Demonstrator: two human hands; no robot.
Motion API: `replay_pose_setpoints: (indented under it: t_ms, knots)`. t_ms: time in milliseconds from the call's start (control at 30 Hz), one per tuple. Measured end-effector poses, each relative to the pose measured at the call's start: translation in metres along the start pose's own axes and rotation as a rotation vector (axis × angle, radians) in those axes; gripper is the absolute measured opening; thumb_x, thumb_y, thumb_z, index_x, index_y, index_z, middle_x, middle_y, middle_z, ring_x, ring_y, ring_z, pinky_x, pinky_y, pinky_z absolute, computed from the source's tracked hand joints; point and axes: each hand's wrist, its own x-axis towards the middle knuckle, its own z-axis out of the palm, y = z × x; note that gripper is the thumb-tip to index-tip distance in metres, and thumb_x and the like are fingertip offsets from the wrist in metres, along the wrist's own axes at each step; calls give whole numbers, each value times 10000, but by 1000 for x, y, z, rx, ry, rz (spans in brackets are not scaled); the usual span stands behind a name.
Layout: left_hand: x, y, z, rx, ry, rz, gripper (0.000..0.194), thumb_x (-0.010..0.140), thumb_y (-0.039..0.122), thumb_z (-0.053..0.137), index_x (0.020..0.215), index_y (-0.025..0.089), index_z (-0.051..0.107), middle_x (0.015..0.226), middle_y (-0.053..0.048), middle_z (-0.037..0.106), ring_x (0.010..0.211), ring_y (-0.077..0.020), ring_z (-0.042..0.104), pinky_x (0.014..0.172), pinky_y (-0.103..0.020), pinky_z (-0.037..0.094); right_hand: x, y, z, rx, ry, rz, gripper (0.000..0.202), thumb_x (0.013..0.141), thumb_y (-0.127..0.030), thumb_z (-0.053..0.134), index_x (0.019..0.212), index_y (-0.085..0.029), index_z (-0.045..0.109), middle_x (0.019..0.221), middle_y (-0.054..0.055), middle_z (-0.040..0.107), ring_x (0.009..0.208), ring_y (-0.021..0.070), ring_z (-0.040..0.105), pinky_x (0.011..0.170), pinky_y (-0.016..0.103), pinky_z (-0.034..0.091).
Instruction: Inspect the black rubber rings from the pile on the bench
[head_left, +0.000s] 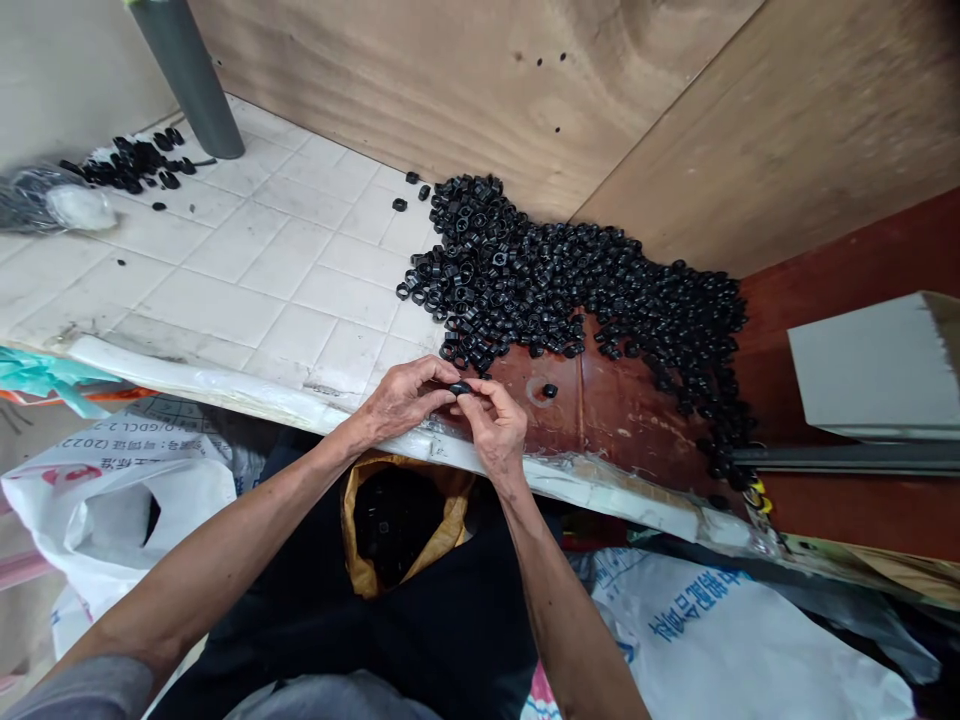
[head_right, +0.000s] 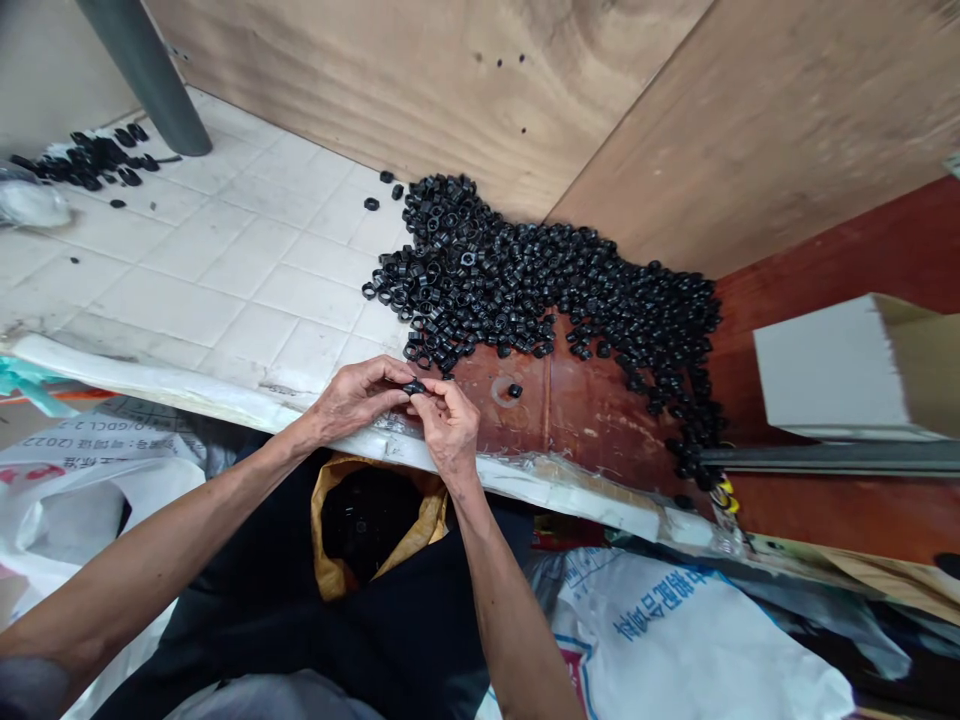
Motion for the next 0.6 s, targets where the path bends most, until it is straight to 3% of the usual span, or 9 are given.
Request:
replay_pose_setpoints:
  t_ms: [133, 400, 600]
  knots:
    - [0, 0, 0, 47, -9, 17, 103, 920, 173, 674, 1023, 170, 687, 1064, -79, 701, 966, -172, 693, 842, -277, 557, 1, -2, 1, -133, -14, -29, 214, 970, -373, 594, 978, -181, 689, 578, -31, 647, 519, 145, 634, 576, 257, 522]
    - [1, -1, -1, 119, -22, 32, 128, 913, 139, 661, 1034, 175, 681, 1052, -69, 710, 980, -173, 691, 878, -293, 549, 4, -5, 5, -292, 20, -126, 311, 1003, -377, 543, 774, -196, 648, 541, -33, 578, 516, 136, 567, 574, 253, 464]
    - [2, 2, 0, 71, -37, -43, 127, 916, 152, 654, 1037, 171, 685, 1045, -70, 714, 975, -178, 698, 876, -297, 557, 2, -5, 4, -101, -2, -54, 209, 953, -353, 619, 1092, -200, 651, 733, -9, 694, 533, 138, 648, 540, 246, 526]
